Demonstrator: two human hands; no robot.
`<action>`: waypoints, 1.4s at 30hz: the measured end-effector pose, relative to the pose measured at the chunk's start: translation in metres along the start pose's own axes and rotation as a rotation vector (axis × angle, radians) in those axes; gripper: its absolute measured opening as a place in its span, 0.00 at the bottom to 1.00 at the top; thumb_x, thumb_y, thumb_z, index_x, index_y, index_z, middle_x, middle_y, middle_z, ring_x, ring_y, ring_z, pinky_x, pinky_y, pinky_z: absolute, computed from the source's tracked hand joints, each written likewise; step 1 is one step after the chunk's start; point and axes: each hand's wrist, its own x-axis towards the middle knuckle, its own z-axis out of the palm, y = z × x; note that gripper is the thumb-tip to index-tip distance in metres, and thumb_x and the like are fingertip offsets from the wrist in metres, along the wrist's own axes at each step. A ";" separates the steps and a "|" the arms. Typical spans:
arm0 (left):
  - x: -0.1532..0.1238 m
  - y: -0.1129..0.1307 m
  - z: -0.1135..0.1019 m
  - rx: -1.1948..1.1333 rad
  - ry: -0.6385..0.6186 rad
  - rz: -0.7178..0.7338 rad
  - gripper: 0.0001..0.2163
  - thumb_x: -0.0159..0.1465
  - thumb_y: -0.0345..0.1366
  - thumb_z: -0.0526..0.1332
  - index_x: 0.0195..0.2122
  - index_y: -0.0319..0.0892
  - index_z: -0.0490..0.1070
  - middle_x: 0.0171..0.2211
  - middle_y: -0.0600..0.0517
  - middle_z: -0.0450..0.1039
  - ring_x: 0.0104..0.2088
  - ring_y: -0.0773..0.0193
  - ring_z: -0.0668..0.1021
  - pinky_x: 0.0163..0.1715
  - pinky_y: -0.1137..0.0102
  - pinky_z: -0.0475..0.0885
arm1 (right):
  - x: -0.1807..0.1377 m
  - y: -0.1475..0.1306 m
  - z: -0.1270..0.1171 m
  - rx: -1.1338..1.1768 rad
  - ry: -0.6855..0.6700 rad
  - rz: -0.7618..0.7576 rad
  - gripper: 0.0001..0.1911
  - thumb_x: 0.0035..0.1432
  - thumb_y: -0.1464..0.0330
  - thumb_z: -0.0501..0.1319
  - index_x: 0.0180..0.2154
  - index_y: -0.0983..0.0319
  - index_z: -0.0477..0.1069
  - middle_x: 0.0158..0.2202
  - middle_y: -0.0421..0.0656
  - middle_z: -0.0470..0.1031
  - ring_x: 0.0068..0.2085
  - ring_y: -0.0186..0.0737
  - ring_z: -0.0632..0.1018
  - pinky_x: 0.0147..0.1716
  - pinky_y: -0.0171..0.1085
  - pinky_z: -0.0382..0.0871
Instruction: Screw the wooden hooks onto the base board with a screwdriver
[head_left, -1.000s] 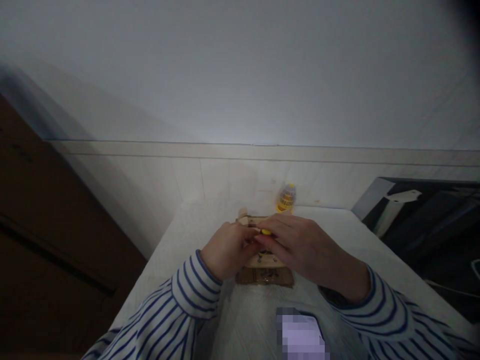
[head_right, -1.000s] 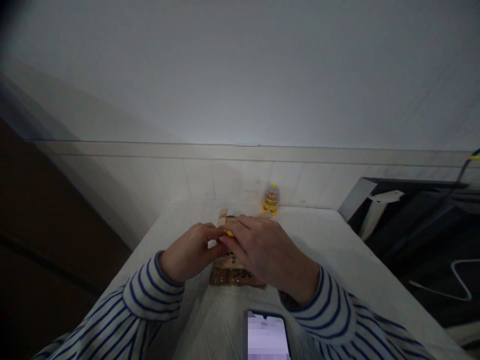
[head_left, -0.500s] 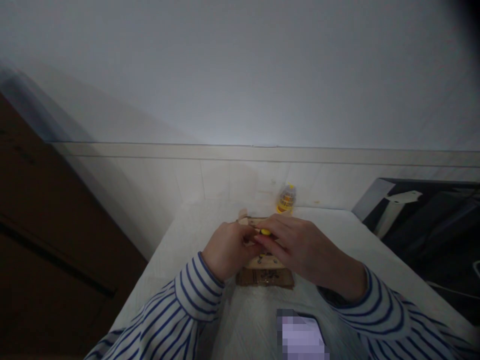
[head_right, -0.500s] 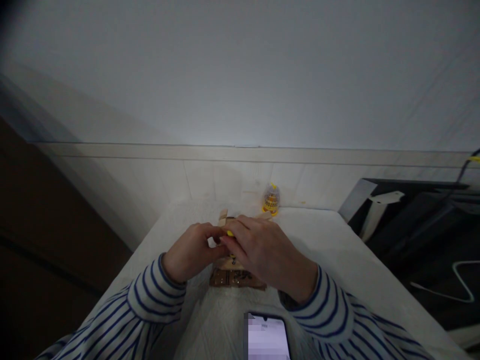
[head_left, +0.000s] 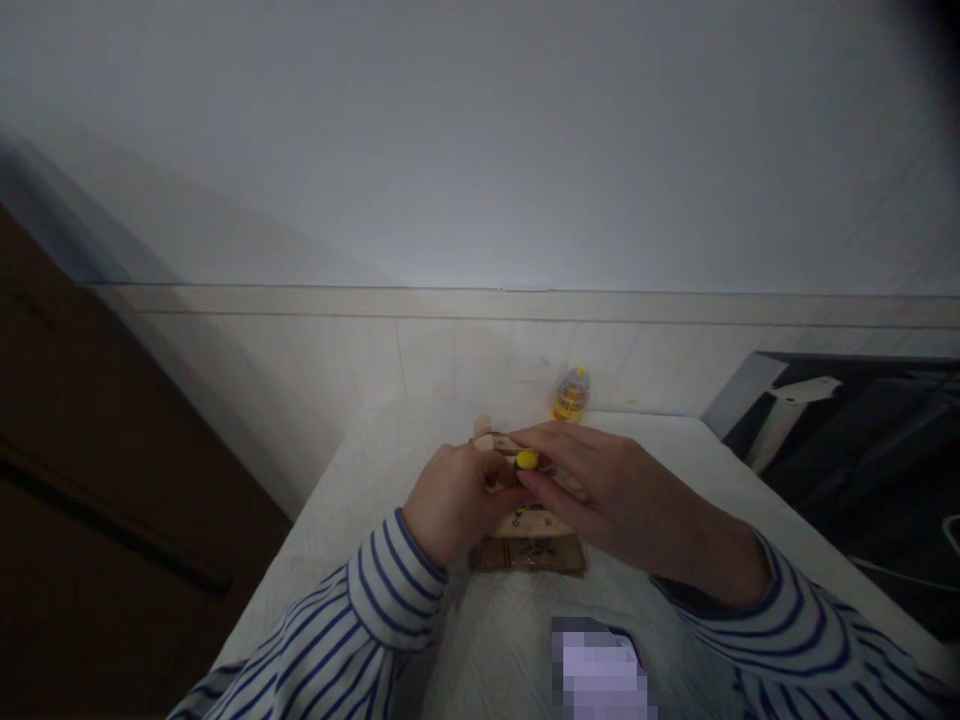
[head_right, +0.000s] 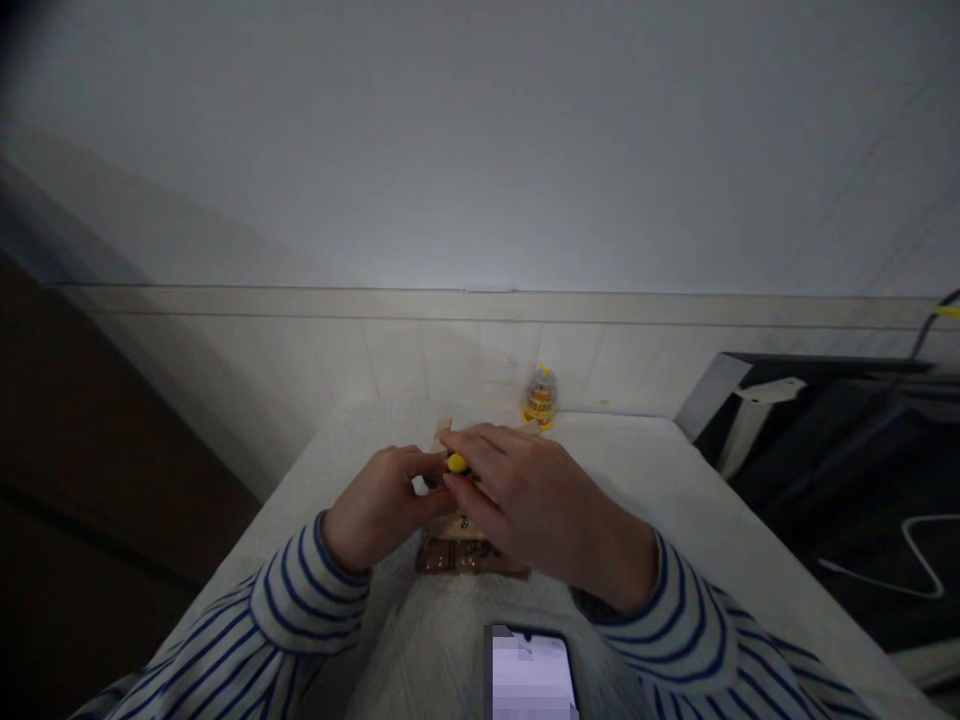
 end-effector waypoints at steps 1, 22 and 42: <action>0.000 -0.001 0.000 -0.007 0.000 -0.005 0.10 0.56 0.41 0.59 0.26 0.40 0.74 0.23 0.52 0.73 0.23 0.67 0.72 0.24 0.75 0.63 | 0.000 0.000 -0.001 0.002 -0.007 -0.007 0.15 0.58 0.70 0.50 0.49 0.61 0.61 0.45 0.45 0.69 0.45 0.40 0.70 0.44 0.41 0.64; 0.002 -0.003 0.000 -0.174 -0.100 0.130 0.07 0.59 0.34 0.57 0.30 0.39 0.74 0.26 0.53 0.73 0.29 0.67 0.73 0.30 0.75 0.64 | -0.001 0.000 0.000 -0.100 -0.055 0.011 0.10 0.60 0.68 0.49 0.39 0.64 0.66 0.33 0.45 0.68 0.36 0.39 0.70 0.34 0.40 0.66; -0.001 0.000 -0.002 -0.036 -0.030 -0.039 0.11 0.55 0.43 0.60 0.29 0.41 0.75 0.25 0.51 0.74 0.26 0.66 0.73 0.27 0.73 0.65 | 0.002 -0.001 -0.001 -0.111 -0.024 0.052 0.09 0.59 0.66 0.50 0.38 0.63 0.65 0.32 0.43 0.68 0.33 0.38 0.71 0.32 0.38 0.66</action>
